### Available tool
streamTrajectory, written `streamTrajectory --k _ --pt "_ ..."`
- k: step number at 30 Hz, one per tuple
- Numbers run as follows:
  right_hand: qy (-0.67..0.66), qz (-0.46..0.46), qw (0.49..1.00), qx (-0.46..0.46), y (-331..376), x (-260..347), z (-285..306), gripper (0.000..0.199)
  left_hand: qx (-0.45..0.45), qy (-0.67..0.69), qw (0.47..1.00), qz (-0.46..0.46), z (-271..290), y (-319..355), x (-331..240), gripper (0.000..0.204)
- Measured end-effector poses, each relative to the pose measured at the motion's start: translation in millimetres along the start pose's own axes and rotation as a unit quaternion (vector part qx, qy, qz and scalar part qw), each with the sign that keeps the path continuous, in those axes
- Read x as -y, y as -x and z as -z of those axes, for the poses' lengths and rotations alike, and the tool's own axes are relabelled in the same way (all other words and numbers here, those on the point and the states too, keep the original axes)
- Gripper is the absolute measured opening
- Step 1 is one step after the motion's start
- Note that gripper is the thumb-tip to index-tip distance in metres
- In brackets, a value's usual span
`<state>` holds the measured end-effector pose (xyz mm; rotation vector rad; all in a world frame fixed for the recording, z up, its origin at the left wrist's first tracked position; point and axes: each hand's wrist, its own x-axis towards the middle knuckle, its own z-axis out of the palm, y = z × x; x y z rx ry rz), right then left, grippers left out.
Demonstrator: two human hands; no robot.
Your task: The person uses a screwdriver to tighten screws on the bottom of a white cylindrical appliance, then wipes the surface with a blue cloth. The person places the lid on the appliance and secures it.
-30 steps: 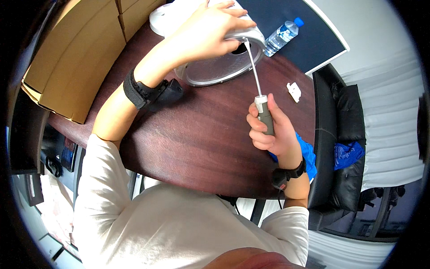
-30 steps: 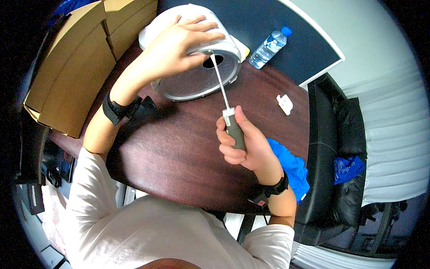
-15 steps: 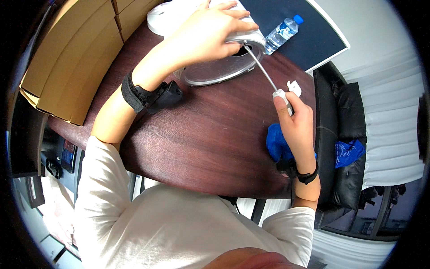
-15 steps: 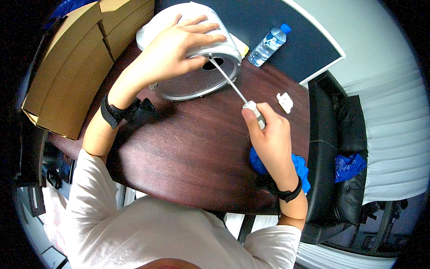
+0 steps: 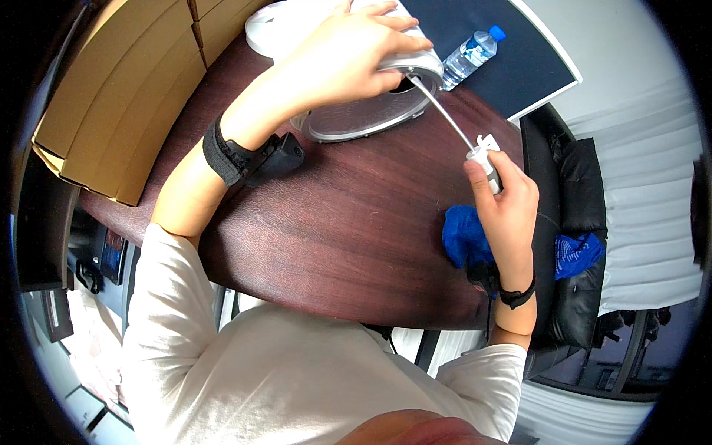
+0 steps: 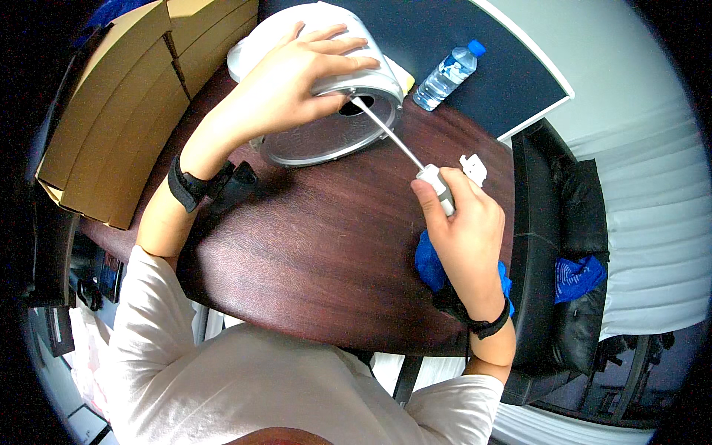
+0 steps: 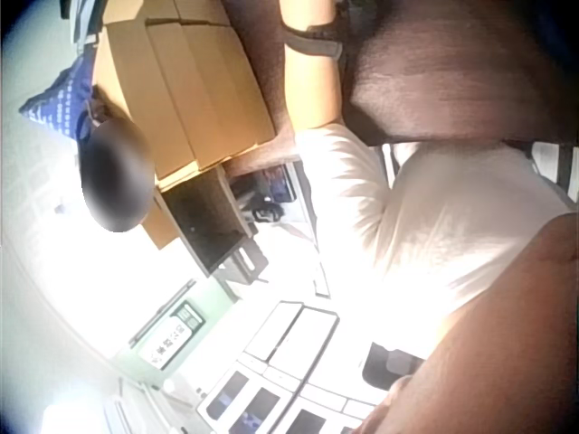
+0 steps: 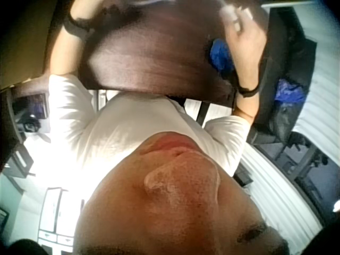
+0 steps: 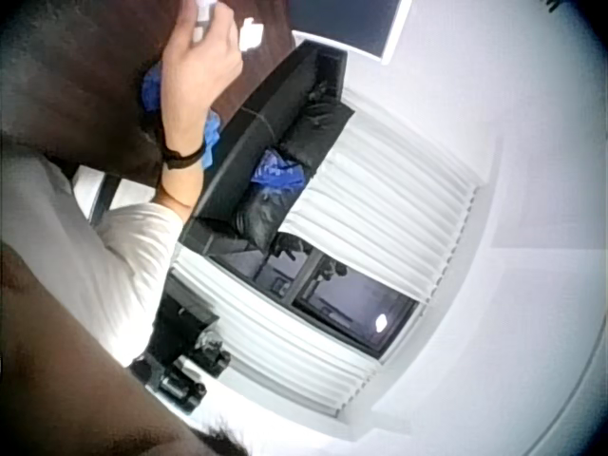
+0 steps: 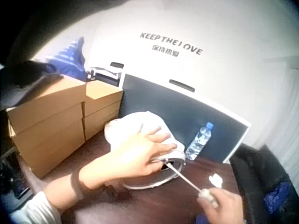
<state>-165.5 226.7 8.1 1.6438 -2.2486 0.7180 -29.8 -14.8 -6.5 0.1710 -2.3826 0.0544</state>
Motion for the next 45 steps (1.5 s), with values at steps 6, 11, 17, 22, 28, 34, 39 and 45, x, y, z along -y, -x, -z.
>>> streamTrajectory --k 6,11,17,22,28,34,39,45 --pt "0.018 0.004 1.0 -0.005 -2.0 -2.0 2.8 0.025 -0.005 -0.006 1.0 -0.01 -1.2 0.1 2.0 0.051" --pt "0.021 0.0 1.0 -0.007 -2.5 -1.4 4.2 0.026 -0.006 -0.008 1.0 -0.012 0.0 -0.3 0.7 0.051" --pt "0.033 -0.007 0.999 -0.002 -3.3 0.4 6.3 0.025 -0.007 -0.007 1.0 -0.012 -1.3 0.3 1.8 0.051" --pt "0.033 0.008 0.999 -0.006 -3.0 -1.5 4.7 0.025 -0.007 -0.01 1.0 -0.013 -1.5 -0.3 2.6 0.051" --pt "0.055 0.028 0.998 -0.013 -4.5 -0.3 5.8 0.026 -0.005 -0.007 1.0 -0.012 -1.3 -0.4 1.5 0.051" --pt "0.163 0.11 0.98 -0.008 -23.9 12.6 30.4 0.025 -0.011 -0.006 1.0 -0.009 -1.5 0.8 1.4 0.05" --pt "0.117 0.083 0.987 0.067 -42.7 12.6 39.9 0.028 0.019 0.108 0.994 0.003 5.8 -2.8 9.3 0.048" --pt "-0.09 -0.039 0.984 0.148 -43.5 -10.3 25.8 0.031 -0.015 0.112 0.993 0.013 6.0 0.8 6.9 0.047"
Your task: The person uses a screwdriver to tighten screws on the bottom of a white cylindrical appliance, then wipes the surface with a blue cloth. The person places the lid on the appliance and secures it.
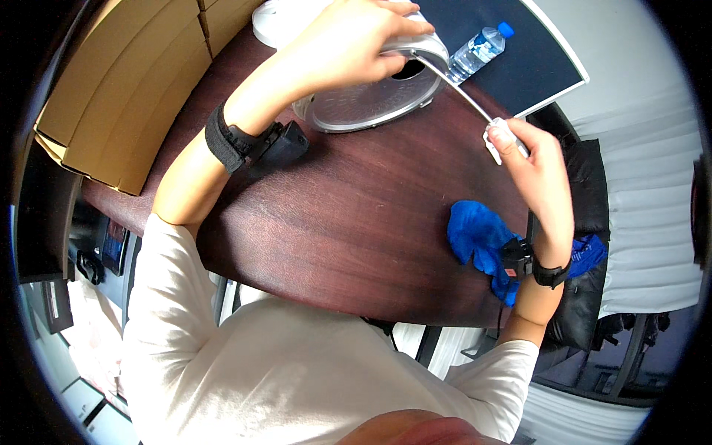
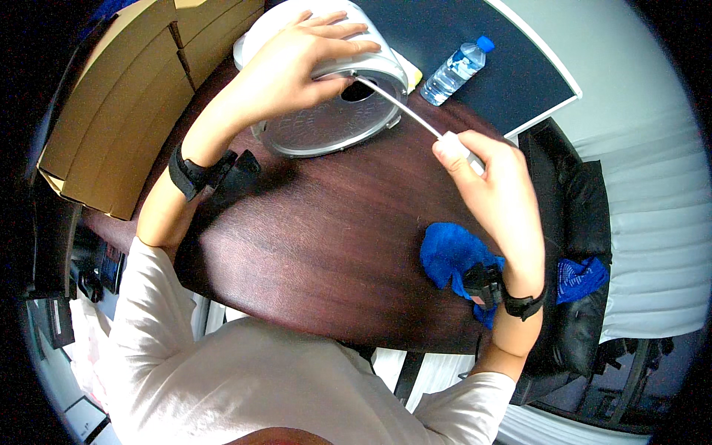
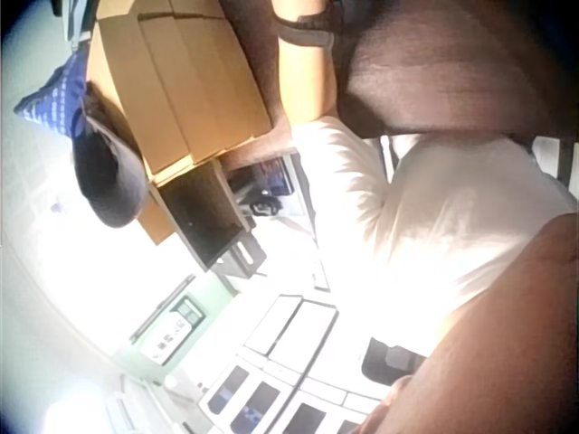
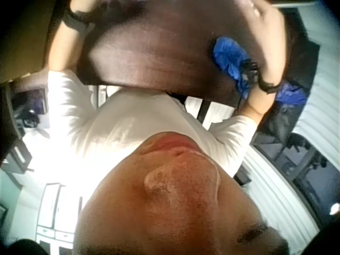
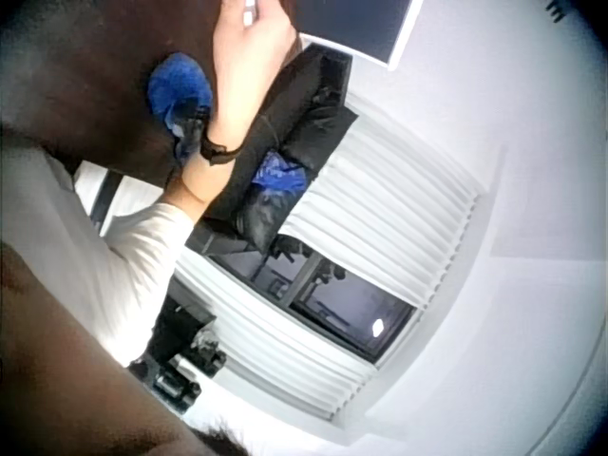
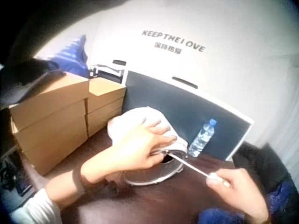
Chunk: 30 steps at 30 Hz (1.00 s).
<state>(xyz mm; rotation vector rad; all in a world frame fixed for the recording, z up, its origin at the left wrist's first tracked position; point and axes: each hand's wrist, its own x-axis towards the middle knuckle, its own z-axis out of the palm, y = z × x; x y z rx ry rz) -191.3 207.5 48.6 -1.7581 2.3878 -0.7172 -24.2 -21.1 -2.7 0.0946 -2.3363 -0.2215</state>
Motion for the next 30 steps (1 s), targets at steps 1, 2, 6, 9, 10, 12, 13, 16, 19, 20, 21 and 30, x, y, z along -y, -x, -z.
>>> streamTrajectory --k 1,2,6,9,10,12,13,16,19,20,21,30 --pt "-0.04 -0.019 0.999 0.023 1.1 -3.7 -2.7 0.033 -0.005 0.0 1.0 0.002 -0.6 0.7 -0.2 0.047" --pt "-0.109 -0.047 0.992 0.052 2.2 -4.5 -5.6 0.034 -0.008 -0.038 0.999 -0.012 -3.1 0.8 2.2 0.048" --pt "-0.352 -0.155 0.91 0.152 7.2 -9.3 -17.6 0.036 -0.014 -0.116 0.992 -0.039 -9.8 0.3 9.5 0.051" --pt "-0.516 -0.196 0.81 0.199 14.6 -17.8 -37.6 0.043 -0.017 -0.118 0.992 -0.04 -10.4 -0.2 9.2 0.051" --pt "-0.544 -0.201 0.788 0.206 16.8 -20.1 -44.6 0.046 -0.018 -0.12 0.992 -0.041 -10.6 -0.5 9.3 0.051" --pt "-0.611 -0.205 0.729 0.229 23.6 -21.0 -59.2 0.048 -0.019 -0.12 0.992 -0.037 -11.3 0.0 7.4 0.051" --pt "-0.646 -0.206 0.695 0.239 26.9 -17.8 -65.9 0.049 -0.02 -0.12 0.992 -0.035 -11.2 0.1 6.9 0.051" --pt "-0.692 -0.22 0.64 0.251 31.0 -13.7 -81.4 0.05 -0.012 -0.116 0.992 -0.037 -9.7 -0.9 7.4 0.051" --pt "-0.615 -0.181 0.739 0.205 28.9 -21.7 -84.0 0.047 0.004 -0.078 0.996 -0.054 -4.6 -2.4 12.7 0.051" --pt "-0.579 -0.168 0.776 0.185 27.8 -25.3 -81.9 0.046 0.007 -0.076 0.996 -0.054 -4.4 -2.3 10.9 0.05" --pt "-0.53 -0.153 0.819 0.157 29.3 -27.8 -79.2 0.044 0.009 -0.074 0.996 -0.053 -6.1 -0.4 6.0 0.05" --pt "-0.036 0.017 0.992 -0.118 34.2 -14.2 -54.9 0.024 0.0 -0.102 0.994 -0.048 -7.0 -1.4 3.0 0.05"
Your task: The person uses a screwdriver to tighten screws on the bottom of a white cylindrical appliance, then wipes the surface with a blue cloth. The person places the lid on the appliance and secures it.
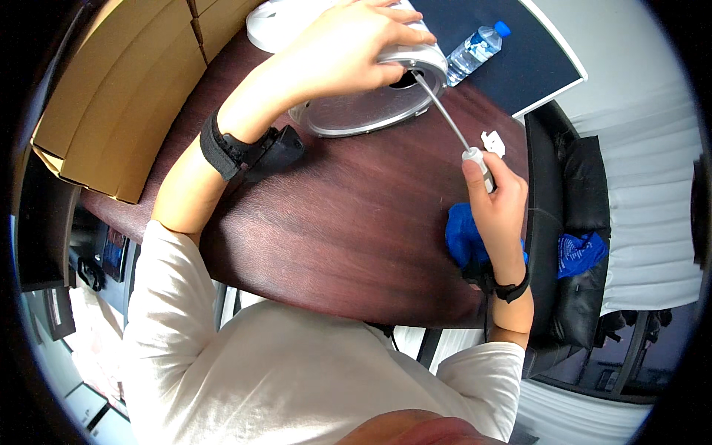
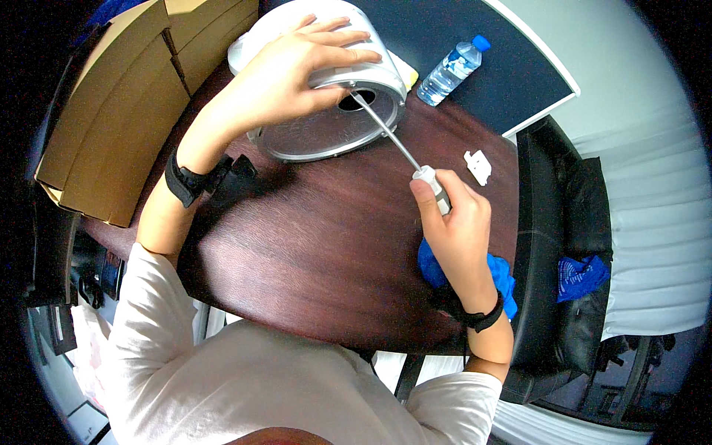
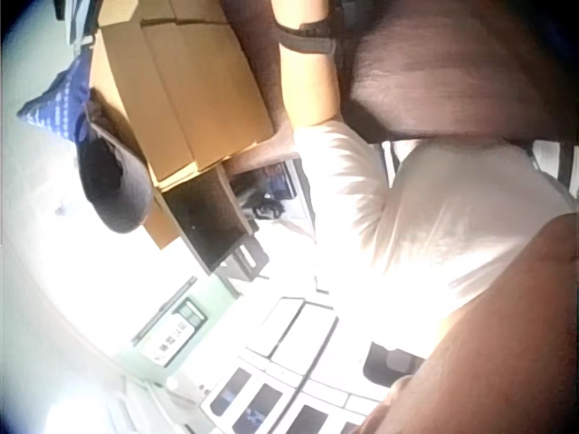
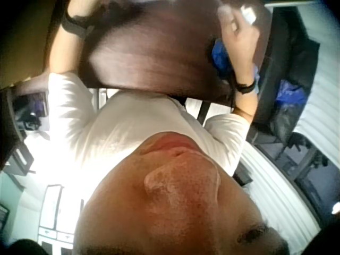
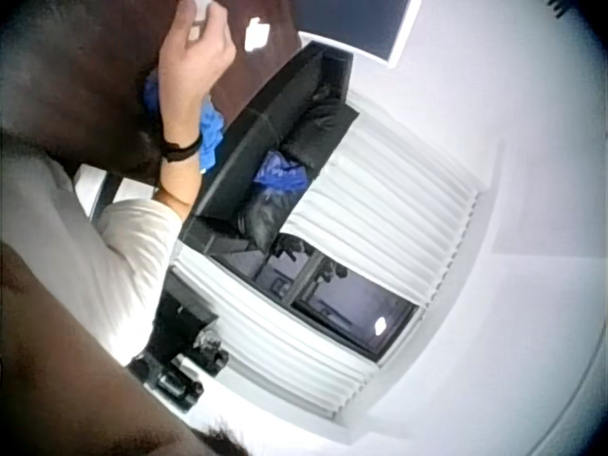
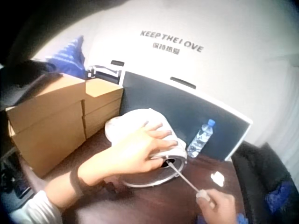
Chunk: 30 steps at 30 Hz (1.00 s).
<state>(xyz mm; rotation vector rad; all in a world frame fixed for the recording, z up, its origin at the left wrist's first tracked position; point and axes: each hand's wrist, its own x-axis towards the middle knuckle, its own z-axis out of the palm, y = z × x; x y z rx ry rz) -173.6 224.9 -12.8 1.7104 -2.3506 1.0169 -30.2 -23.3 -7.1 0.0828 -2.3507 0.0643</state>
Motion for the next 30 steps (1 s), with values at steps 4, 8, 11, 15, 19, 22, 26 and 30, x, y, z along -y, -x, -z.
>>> streamTrajectory --k 4,8,11,15,19,22,26,30 --pt "0.029 0.021 0.999 -0.01 -5.5 3.8 0.9 0.022 0.013 0.013 1.0 0.003 1.7 -2.6 -3.3 0.051" --pt "0.039 0.008 0.999 0.002 -5.9 7.2 2.4 0.022 0.01 0.011 1.0 0.001 1.1 -1.6 -2.0 0.051" --pt "0.049 -0.002 0.999 -0.001 -5.3 8.8 5.3 0.022 0.009 0.008 1.0 0.001 0.7 -2.5 -2.8 0.051" --pt "0.048 0.009 0.999 -0.013 -5.4 6.7 6.5 0.021 0.007 0.005 1.0 0.01 1.6 -3.1 -5.2 0.051" --pt "0.062 0.024 0.998 -0.023 -6.1 6.5 7.2 0.022 0.002 0.002 1.0 0.008 0.0 -1.5 -3.7 0.051" --pt "0.078 0.025 0.996 -0.033 -4.7 6.1 8.4 0.022 0.0 -0.001 1.0 0.009 -0.2 -1.3 -4.0 0.051" --pt "0.108 0.052 0.992 -0.042 -6.3 5.2 8.7 0.021 0.002 0.002 1.0 0.004 -0.5 -1.9 -3.4 0.051" --pt "0.115 0.054 0.991 -0.048 -7.4 8.5 8.4 0.021 0.003 0.008 1.0 0.002 -1.1 -2.2 -2.7 0.051"
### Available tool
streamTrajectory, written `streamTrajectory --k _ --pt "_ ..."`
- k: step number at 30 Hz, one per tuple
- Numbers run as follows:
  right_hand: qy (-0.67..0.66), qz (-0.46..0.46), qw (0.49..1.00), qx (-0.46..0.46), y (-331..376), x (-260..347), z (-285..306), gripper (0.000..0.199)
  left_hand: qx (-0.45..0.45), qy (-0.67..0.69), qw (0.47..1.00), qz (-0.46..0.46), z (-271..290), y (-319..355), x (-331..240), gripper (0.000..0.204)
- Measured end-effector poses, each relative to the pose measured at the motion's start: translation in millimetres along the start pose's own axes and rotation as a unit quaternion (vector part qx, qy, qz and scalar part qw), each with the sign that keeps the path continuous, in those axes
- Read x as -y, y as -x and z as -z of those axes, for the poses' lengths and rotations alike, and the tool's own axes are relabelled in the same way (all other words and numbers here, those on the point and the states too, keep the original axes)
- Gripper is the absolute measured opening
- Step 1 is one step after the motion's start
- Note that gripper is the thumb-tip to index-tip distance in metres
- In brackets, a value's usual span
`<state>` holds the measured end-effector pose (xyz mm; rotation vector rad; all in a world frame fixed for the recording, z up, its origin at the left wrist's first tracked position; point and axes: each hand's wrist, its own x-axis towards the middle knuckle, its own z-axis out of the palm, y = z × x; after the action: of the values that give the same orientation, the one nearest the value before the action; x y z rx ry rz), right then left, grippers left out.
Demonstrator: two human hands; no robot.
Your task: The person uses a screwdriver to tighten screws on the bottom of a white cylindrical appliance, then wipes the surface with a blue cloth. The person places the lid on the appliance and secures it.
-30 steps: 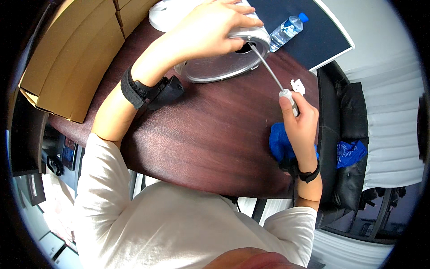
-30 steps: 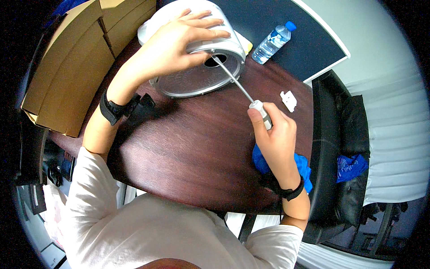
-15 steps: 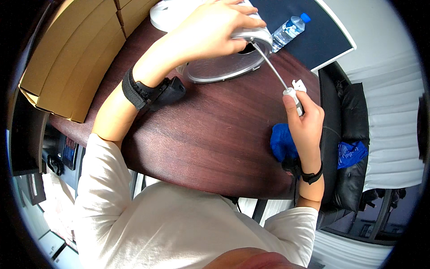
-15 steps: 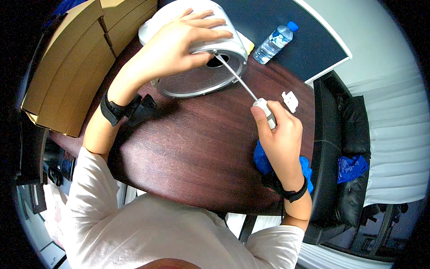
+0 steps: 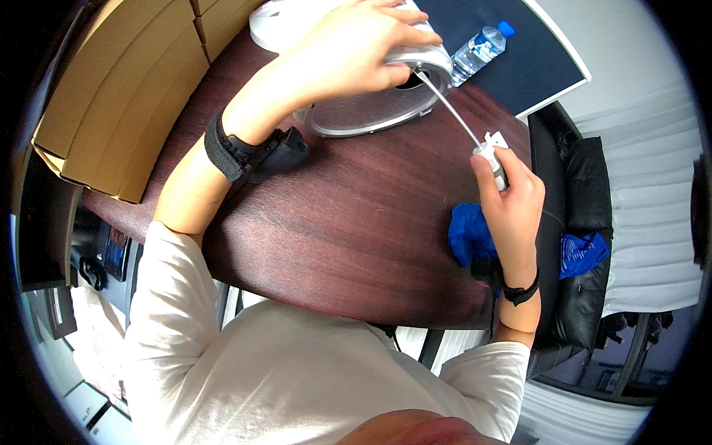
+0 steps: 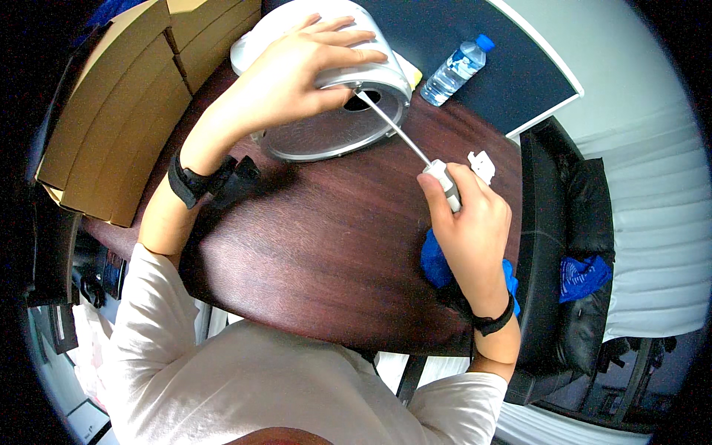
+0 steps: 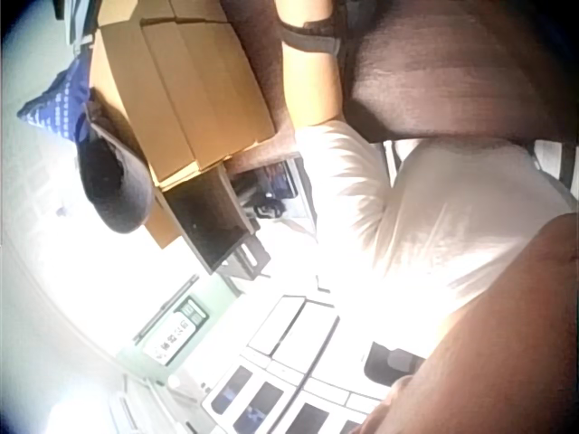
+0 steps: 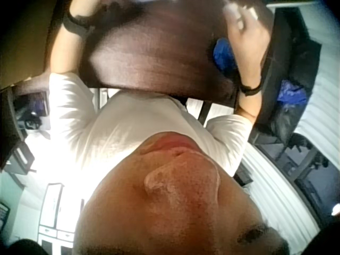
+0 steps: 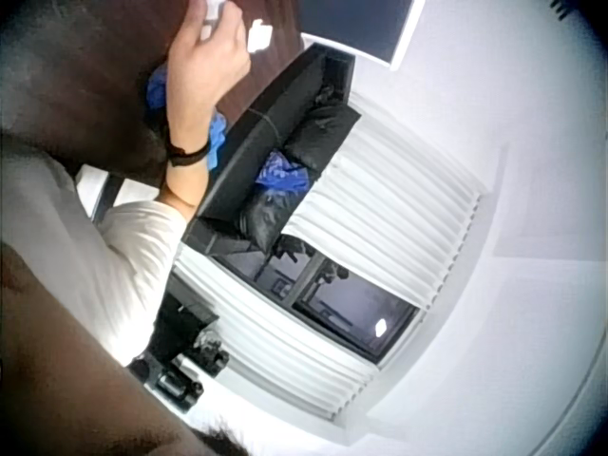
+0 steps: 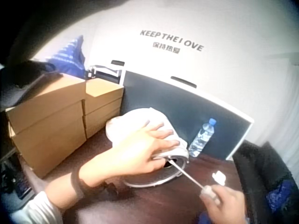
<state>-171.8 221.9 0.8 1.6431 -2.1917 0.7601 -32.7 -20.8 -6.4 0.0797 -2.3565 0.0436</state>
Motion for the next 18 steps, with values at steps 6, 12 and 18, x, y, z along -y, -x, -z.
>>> streamTrajectory --k 6,12,18 --pt "0.01 0.001 1.0 -0.007 3.7 -1.9 1.6 0.022 0.007 -0.004 1.0 0.002 0.7 -0.6 -1.1 0.051" --pt "0.016 0.004 1.0 -0.005 0.7 -0.5 1.6 0.023 0.005 -0.009 1.0 0.008 0.9 0.7 -1.9 0.052" --pt "0.131 0.044 0.99 -0.018 -10.5 13.7 26.2 0.028 0.0 -0.011 1.0 -0.001 -0.1 -0.8 -3.0 0.052"
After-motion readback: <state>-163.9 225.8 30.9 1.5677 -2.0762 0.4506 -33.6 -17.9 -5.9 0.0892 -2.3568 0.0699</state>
